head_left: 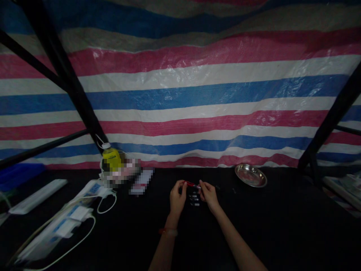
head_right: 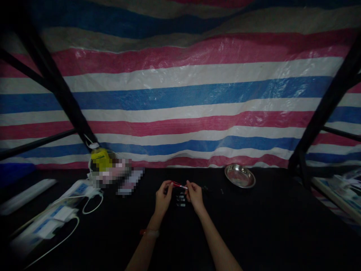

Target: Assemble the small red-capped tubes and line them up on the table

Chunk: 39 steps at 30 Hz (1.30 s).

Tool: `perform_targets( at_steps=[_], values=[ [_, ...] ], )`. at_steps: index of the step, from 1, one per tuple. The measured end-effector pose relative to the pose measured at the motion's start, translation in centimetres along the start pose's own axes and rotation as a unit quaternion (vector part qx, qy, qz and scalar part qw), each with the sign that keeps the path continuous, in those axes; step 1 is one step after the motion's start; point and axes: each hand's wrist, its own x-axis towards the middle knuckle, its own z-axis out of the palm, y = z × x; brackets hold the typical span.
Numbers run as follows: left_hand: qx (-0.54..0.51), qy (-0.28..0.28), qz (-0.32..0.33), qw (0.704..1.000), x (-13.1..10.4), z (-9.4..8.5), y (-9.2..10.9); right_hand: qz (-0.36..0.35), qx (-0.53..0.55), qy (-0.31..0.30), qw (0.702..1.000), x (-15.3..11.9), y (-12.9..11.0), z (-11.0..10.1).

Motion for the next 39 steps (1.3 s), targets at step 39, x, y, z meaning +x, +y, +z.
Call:
perform_targets(
  at_steps=[39],
  values=[
    [0.293,-0.044,-0.036,0.954,0.0,0.3,-1.2,-0.093,-0.605,0.183,0.769,-0.5,-2.3,-2.8]
  ],
)
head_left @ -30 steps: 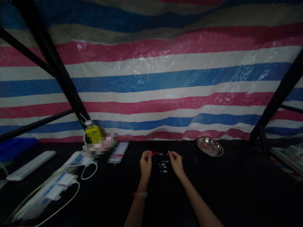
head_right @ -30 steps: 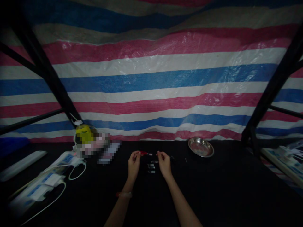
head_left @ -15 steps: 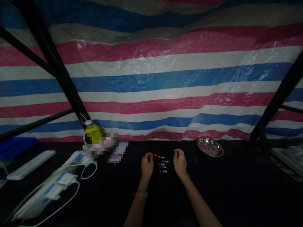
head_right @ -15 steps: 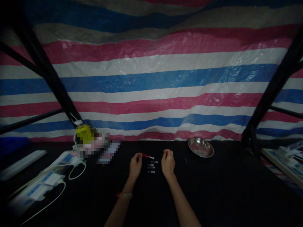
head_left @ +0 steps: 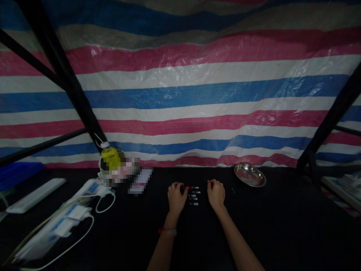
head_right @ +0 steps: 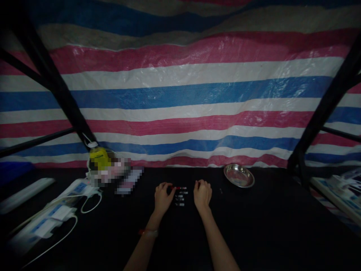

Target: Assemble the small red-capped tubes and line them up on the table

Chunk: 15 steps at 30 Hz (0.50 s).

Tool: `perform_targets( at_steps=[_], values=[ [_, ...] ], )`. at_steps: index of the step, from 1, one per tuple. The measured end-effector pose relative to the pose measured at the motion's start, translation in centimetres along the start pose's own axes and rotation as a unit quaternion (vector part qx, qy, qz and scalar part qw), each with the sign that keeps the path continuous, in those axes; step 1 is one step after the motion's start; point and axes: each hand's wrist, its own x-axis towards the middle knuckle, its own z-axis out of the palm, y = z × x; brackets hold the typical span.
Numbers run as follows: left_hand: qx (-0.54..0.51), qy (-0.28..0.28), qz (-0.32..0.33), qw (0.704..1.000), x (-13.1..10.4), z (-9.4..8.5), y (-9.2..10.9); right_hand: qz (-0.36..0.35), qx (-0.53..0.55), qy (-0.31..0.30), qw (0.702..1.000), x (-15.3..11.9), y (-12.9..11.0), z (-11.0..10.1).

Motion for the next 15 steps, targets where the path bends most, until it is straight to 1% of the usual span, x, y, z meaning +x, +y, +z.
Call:
perform_targets(
  at_steps=[6,8,10,12,13,15],
  values=[
    [-0.014,-0.008,0.014,1.0,0.0,0.0,0.0,0.0,-0.013,0.014,1.0,0.0,0.2,0.5],
    [-0.035,0.004,0.027,0.999,0.1,-0.2,0.2,0.004,-0.009,0.032,0.999,-0.1,0.1,0.7],
    [-0.064,0.031,0.049,0.996,0.2,-0.9,0.9,0.002,0.002,0.05,0.999,-0.2,0.1,0.7],
    [-0.097,0.053,0.078,0.991,-0.2,-2.4,2.6,-0.005,0.021,0.064,0.998,-0.2,0.1,0.8],
    [-0.116,0.051,0.098,0.987,-0.7,-3.6,3.9,-0.005,0.031,0.068,0.997,-0.2,0.2,0.9],
    [-0.156,0.016,0.148,0.976,-2.5,-6.8,7.5,0.002,0.042,0.075,0.996,-0.1,0.4,1.0]
  ],
)
